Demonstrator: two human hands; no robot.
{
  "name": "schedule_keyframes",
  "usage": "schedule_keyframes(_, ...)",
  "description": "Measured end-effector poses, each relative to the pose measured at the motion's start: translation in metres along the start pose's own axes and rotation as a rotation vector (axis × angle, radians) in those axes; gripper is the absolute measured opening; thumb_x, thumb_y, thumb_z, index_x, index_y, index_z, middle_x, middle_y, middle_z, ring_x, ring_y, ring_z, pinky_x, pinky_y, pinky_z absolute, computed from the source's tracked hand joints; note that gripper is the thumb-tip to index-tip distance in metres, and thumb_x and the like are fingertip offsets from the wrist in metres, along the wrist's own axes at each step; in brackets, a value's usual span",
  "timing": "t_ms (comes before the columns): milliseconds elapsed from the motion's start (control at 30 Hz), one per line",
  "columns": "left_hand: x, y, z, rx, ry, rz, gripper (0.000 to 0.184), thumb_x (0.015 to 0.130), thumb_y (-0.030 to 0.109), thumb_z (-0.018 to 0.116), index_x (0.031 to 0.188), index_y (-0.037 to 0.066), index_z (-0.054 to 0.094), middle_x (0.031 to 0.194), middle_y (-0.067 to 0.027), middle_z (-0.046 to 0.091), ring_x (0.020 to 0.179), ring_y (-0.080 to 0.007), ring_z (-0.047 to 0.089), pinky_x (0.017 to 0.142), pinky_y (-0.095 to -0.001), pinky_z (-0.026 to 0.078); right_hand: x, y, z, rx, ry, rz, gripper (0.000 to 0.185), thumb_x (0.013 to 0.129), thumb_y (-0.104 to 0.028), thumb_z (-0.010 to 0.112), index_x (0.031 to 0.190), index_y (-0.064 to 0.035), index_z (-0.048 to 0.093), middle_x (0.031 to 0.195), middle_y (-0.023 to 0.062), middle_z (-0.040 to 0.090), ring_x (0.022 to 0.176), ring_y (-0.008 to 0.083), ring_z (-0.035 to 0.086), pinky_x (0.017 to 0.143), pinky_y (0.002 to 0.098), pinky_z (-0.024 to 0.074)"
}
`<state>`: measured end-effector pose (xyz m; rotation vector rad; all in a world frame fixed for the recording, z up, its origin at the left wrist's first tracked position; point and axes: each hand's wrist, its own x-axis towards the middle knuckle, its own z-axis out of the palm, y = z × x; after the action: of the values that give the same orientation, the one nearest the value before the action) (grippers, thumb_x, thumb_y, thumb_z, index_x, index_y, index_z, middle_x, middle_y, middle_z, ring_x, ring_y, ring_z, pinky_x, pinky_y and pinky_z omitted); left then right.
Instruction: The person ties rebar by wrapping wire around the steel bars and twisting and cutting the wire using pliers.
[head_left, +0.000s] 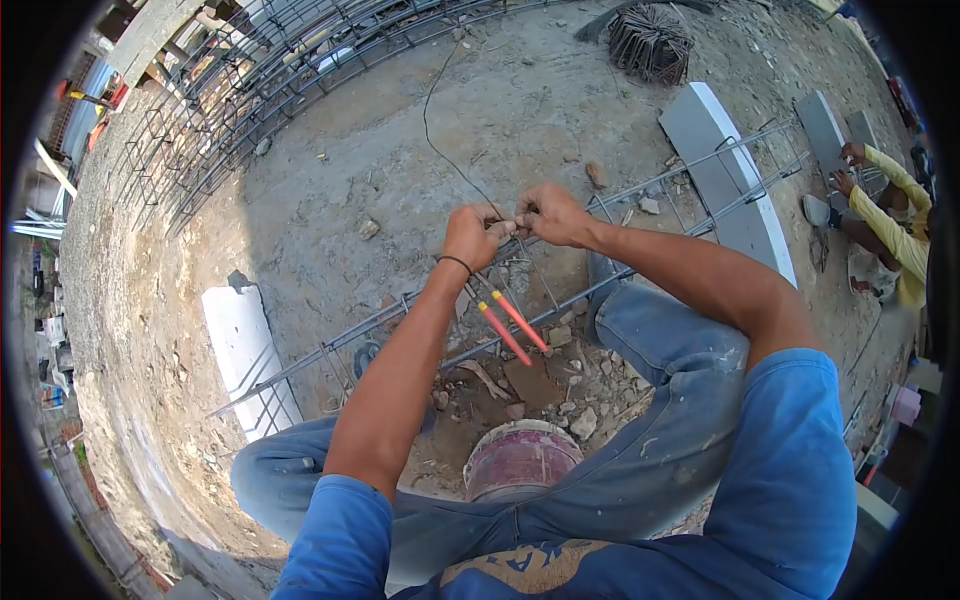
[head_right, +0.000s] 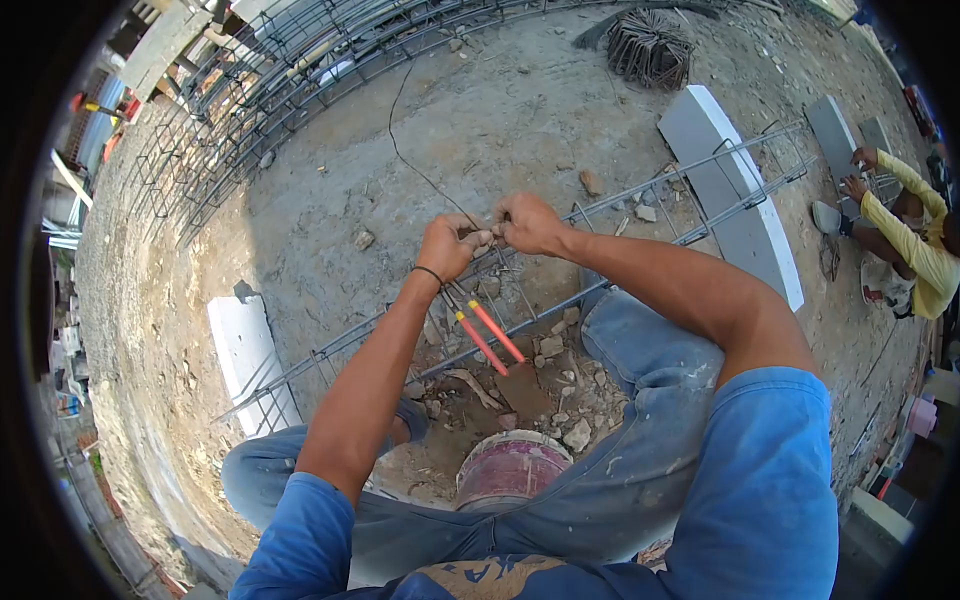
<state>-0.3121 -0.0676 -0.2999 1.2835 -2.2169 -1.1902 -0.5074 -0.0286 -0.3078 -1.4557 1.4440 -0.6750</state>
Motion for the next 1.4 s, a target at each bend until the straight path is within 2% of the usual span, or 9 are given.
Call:
schedule_keyframes(133,0.01,-0.006,0.013,-0.063,-0.058,-0.031,0.004,0.085,0.004,0.07,0.084,0.0,0.069,0.074,-0.0064,0.071,0.068,-0.0096,0.06,0.063,-0.0297,0.049,-0.013,-0.001,-0.002,-0.171,0.11,-0.172,0.005,0.079,-0.005,0.064,0.08,-0.0025,0.069,0.079,0.0186,0.068,0.08,0.0349,0.068,0.072,0.0442,0.052)
schedule_keyframes(333,0.013,-0.016,0.026,-0.127,-0.026,0.01,0.007,0.088,0.002,0.067,0.082,-0.001,0.067,0.071,-0.0043,0.068,0.066,-0.0098,0.059,0.062,-0.0295,0.048,-0.038,-0.007,-0.016,-0.373,0.032,-0.384,0.015,0.08,-0.008,0.065,0.095,-0.007,0.068,0.097,0.0159,0.061,0.095,0.037,0.062,0.081,0.0458,0.0495)
schedule_keyframes(400,0.015,-0.016,0.03,-0.2,-0.053,-0.052,0.008,0.089,0.002,0.066,0.081,-0.001,0.066,0.071,-0.0043,0.068,0.066,-0.0098,0.06,0.061,-0.0291,0.048,-0.045,-0.001,-0.026,-0.671,-0.04,-0.614,0.019,0.084,-0.013,0.063,0.101,-0.0092,0.067,0.106,0.0133,0.056,0.105,0.0341,0.057,0.087,0.0448,0.0478)
schedule_keyframes(533,0.019,-0.033,0.04,-0.264,-0.053,-0.116,0.011,0.091,0.003,0.065,0.08,0.0,0.065,0.071,-0.0049,0.068,0.065,-0.0103,0.061,0.06,-0.0281,0.048,-0.06,0.008,-0.018,-0.821,-0.127,-0.582,0.022,0.086,-0.016,0.06,0.106,-0.0095,0.068,0.11,0.0117,0.055,0.111,0.0319,0.054,0.091,0.0437,0.0461)
schedule_keyframes(600,0.017,-0.025,0.038,-0.257,-0.047,-0.124,0.012,0.091,0.003,0.065,0.08,0.0,0.065,0.071,-0.0049,0.068,0.065,-0.0104,0.061,0.06,-0.0282,0.048,-0.069,0.008,-0.015,-0.888,-0.044,-0.727,0.028,0.086,-0.016,0.058,0.111,-0.0062,0.068,0.11,0.0123,0.055,0.11,0.0324,0.055,0.092,0.0445,0.0456)
schedule_keyframes(800,0.013,-0.015,0.033,-0.24,-0.035,-0.146,0.012,0.091,0.004,0.066,0.08,-0.001,0.065,0.071,-0.0053,0.069,0.064,-0.0104,0.061,0.059,-0.0283,0.048,-0.059,0.005,-0.01,-0.478,-0.12,-0.406,0.045,0.08,-0.012,0.061,0.124,-0.0026,0.061,0.108,0.0153,0.059,0.108,0.0352,0.057,0.094,0.0476,0.0438)
schedule_keyframes(1033,0.015,-0.026,0.042,-0.252,-0.023,-0.138,0.008,0.091,0.003,0.066,0.083,0.0,0.066,0.073,-0.0063,0.071,0.063,-0.0103,0.061,0.059,-0.0282,0.049,-0.041,-0.012,-0.008,-0.669,0.065,-0.205,0.033,0.077,-0.02,0.075,0.105,-0.005,0.066,0.102,0.016,0.063,0.108,0.0372,0.058,0.088,0.0492,0.0448)
schedule_keyframes(1200,0.014,-0.021,0.041,-0.264,-0.001,-0.166,0.008,0.084,0.01,0.072,0.081,0.004,0.068,0.069,-0.0078,0.07,0.062,-0.0151,0.062,0.061,-0.0329,0.048,-0.019,-0.021,-0.025,-0.726,-0.182,-0.105,0.045,0.07,-0.035,0.083,0.099,-0.0048,0.067,0.095,0.0179,0.07,0.1,0.0383,0.065,0.085,0.0495,0.0467)
schedule_keyframes(1400,0.008,-0.019,0.033,-0.177,-0.005,-0.147,0.009,0.09,0.004,0.066,0.082,0.0,0.066,0.072,-0.0069,0.071,0.064,-0.0115,0.062,0.06,-0.0295,0.049,-0.01,-0.003,-0.009,-0.699,-0.168,-0.329,0.037,0.074,-0.028,0.079,0.097,-0.0025,0.066,0.089,0.0204,0.07,0.095,0.0421,0.065,0.083,0.0488,0.0505)
